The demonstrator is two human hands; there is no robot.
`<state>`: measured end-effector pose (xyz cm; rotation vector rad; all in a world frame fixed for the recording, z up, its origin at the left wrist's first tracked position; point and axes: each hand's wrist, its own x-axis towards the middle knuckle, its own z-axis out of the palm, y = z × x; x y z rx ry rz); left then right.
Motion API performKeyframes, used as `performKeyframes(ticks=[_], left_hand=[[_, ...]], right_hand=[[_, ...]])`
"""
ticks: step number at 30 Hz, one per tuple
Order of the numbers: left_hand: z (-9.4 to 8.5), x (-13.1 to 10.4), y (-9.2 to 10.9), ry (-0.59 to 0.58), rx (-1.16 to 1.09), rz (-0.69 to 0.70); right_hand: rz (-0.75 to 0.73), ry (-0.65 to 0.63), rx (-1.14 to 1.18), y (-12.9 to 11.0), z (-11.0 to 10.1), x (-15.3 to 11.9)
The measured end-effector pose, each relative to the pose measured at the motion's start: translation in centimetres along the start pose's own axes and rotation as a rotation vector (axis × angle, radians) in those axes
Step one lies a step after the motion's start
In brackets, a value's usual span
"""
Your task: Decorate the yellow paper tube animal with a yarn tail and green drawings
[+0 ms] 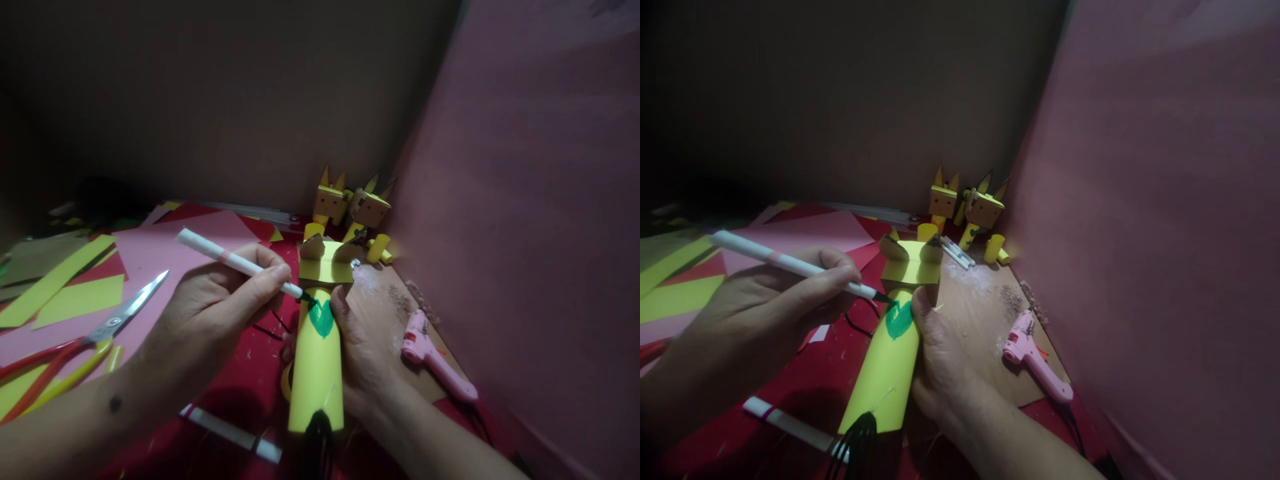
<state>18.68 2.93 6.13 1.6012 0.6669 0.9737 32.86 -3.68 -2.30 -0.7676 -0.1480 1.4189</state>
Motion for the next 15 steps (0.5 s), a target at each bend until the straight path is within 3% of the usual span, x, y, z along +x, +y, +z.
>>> performKeyframes(ticks=[15], left_hand=[[0.2,-0.3,1.1,-0.012,0.066,-0.021]], right_hand=[[0.013,-0.040,0.004,-0.3,0.4,-0.2]])
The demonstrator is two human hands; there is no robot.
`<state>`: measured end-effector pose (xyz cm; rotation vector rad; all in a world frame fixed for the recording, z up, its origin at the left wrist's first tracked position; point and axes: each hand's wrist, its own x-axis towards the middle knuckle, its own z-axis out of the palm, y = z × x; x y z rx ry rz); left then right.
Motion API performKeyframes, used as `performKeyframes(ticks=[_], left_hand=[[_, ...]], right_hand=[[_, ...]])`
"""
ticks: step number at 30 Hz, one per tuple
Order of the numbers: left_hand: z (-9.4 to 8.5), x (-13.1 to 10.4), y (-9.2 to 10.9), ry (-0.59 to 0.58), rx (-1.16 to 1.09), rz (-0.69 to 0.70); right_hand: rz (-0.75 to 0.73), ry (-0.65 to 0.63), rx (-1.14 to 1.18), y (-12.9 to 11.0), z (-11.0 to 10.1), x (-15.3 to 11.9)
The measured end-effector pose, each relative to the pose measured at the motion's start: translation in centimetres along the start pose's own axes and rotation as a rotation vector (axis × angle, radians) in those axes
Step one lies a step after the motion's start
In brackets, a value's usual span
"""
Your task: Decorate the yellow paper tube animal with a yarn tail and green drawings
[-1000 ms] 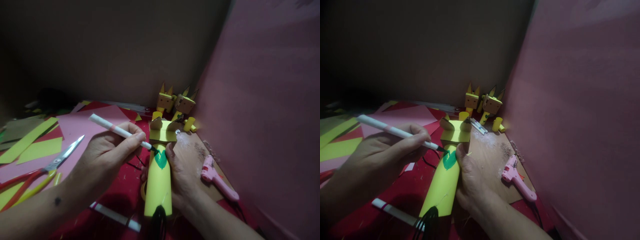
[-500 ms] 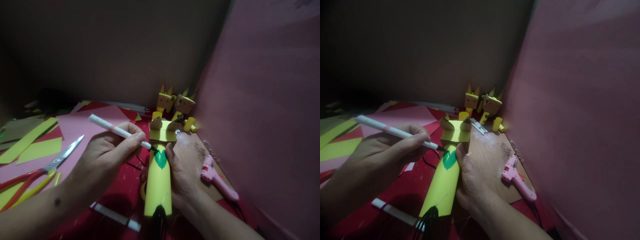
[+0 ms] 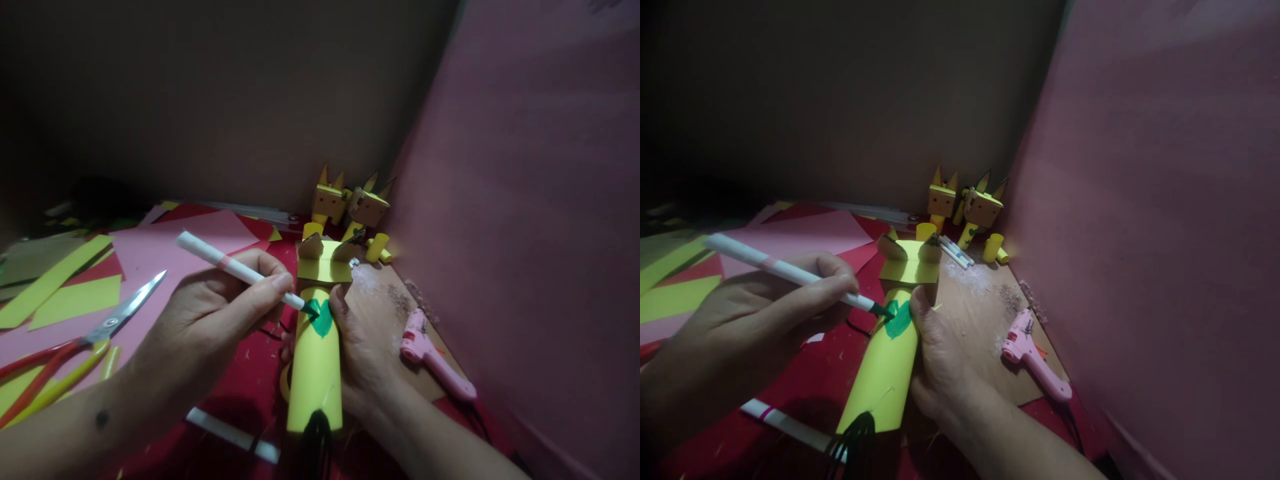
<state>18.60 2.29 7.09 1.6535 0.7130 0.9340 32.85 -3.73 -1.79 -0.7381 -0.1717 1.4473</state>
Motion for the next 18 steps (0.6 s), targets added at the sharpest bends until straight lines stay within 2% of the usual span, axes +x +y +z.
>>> performKeyframes(ticks=[7,18], left_hand=[[-0.24,0.12,-1.03,0.012,-0.052,-0.017],[0.03,0.13,-0.38,0.011,-0.042,0.008]], right_hand=[[-0.021,0.016,-0.018,0.03,-0.14,-0.03],[-0.006,0.017,-0.010,0.18,-0.29,0.11]])
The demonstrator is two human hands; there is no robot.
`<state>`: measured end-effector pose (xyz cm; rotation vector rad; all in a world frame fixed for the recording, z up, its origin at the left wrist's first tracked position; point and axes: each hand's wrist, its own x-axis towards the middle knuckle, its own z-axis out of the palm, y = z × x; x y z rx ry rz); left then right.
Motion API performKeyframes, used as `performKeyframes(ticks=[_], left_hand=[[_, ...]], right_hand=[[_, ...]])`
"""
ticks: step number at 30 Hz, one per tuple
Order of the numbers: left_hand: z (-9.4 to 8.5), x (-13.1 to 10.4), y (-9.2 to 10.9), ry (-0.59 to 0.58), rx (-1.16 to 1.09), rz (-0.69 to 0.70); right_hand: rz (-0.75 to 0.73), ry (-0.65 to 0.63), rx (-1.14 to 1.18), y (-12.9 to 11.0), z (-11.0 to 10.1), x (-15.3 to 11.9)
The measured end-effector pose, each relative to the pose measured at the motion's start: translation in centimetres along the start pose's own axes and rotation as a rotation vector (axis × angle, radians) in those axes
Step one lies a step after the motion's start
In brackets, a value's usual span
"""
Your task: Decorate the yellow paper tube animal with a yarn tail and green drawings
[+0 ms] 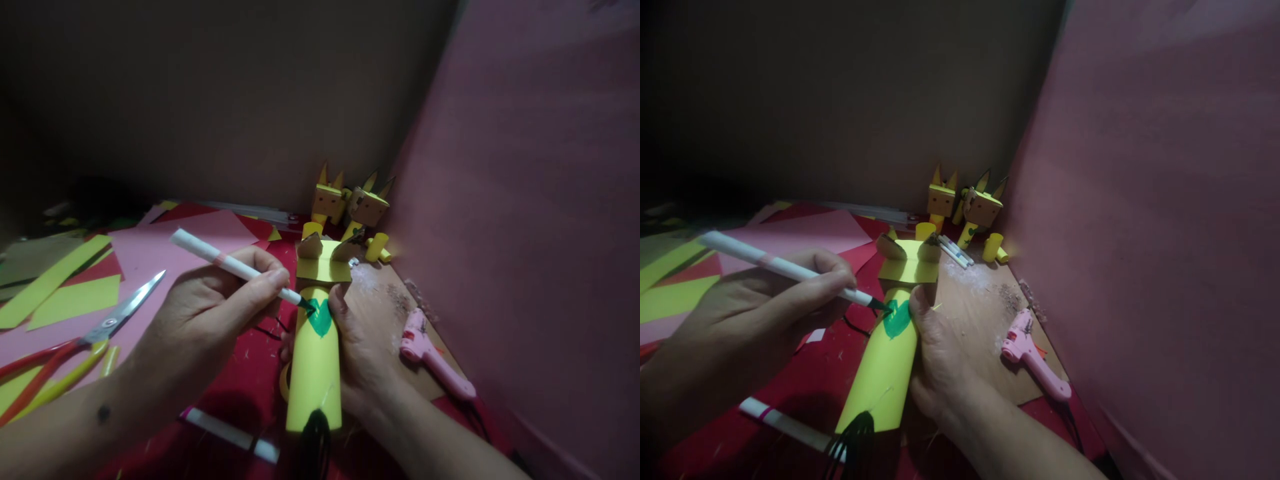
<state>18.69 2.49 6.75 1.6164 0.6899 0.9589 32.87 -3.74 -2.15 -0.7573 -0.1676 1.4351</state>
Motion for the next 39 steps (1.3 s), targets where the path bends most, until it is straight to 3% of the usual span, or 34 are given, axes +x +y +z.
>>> performKeyframes(ticks=[16,22,39], left_hand=[[0.06,-0.42,0.32,-0.016,0.083,0.022],[-0.08,-0.44,0.44,-0.009,0.078,0.028],[-0.30,-0.01,-0.27,0.013,0.059,0.037]], right_hand=[[0.013,0.024,0.013,-0.07,0.13,0.00],[0.018,-0.042,0.014,-0.16,0.31,-0.13],[0.003,-0.002,0.026,0.17,-0.19,0.23]])
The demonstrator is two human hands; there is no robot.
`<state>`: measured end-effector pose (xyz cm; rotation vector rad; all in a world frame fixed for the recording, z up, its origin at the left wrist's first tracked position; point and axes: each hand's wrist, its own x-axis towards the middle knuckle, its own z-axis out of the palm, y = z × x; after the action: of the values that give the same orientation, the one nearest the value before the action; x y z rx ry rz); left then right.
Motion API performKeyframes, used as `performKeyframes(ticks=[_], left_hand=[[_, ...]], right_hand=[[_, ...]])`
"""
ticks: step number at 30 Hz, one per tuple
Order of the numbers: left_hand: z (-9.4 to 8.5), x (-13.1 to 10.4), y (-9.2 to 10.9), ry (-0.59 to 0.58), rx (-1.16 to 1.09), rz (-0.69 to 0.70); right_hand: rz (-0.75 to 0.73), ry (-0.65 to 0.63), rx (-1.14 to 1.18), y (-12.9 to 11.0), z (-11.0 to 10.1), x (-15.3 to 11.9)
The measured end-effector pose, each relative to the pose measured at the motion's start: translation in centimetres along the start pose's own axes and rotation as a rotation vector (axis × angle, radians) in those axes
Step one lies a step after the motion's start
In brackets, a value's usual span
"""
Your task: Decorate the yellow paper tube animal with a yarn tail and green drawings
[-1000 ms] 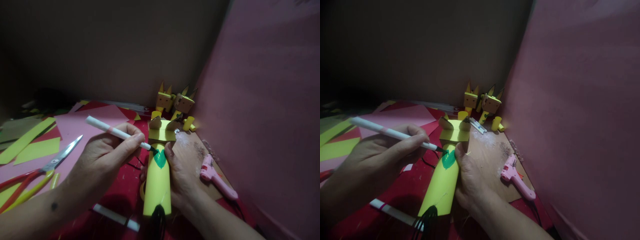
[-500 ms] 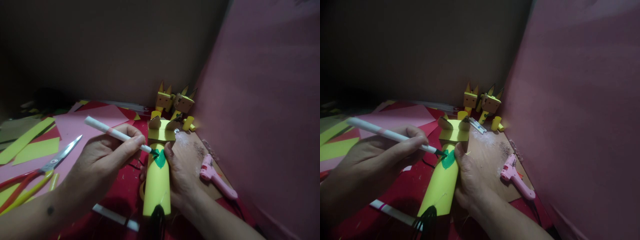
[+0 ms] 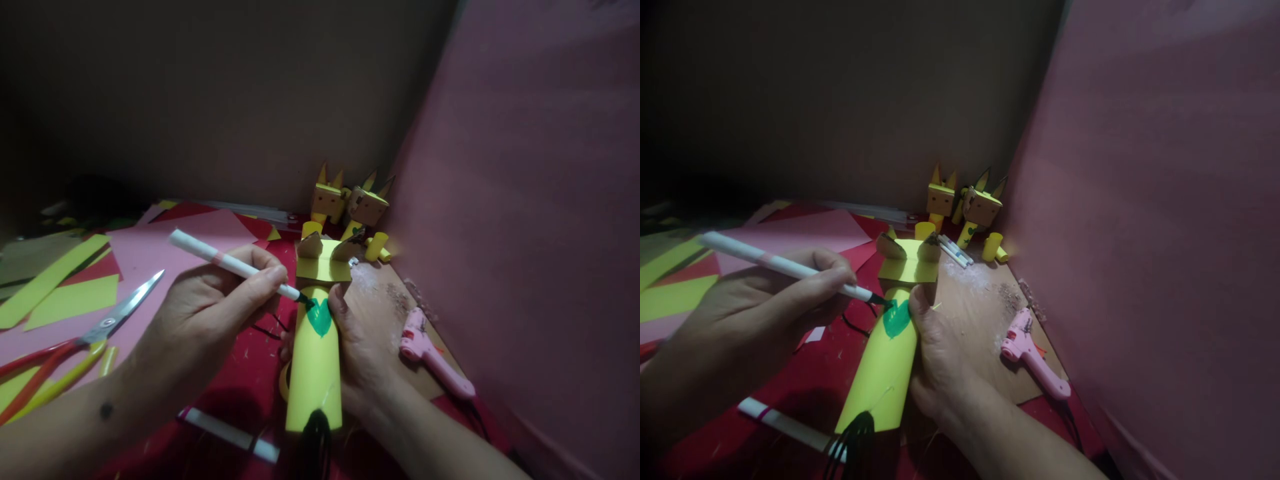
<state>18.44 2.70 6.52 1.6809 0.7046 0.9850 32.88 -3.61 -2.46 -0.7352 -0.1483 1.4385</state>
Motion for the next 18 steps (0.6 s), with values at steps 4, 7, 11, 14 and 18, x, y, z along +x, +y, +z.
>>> performKeyframes(ticks=[4,7,11,14,18], left_hand=[[0.37,-0.26,0.38,-0.022,0.002,0.031],[0.39,-0.28,0.64,-0.032,0.016,0.027],[0.16,-0.08,0.59,-0.021,0.001,0.009],[0.13,-0.08,0.37,-0.013,-0.025,-0.020],[0.22,-0.24,0.22,-0.027,-0.034,-0.014]], right_hand=[[0.002,-0.044,-0.016,-0.25,0.31,-0.28],[0.016,-0.052,-0.040,-0.38,0.43,-0.38],[0.009,-0.047,-0.050,-0.30,0.39,-0.32],[-0.012,-0.032,-0.032,-0.22,0.32,-0.27],[-0.008,-0.034,-0.041,-0.24,0.30,-0.28]])
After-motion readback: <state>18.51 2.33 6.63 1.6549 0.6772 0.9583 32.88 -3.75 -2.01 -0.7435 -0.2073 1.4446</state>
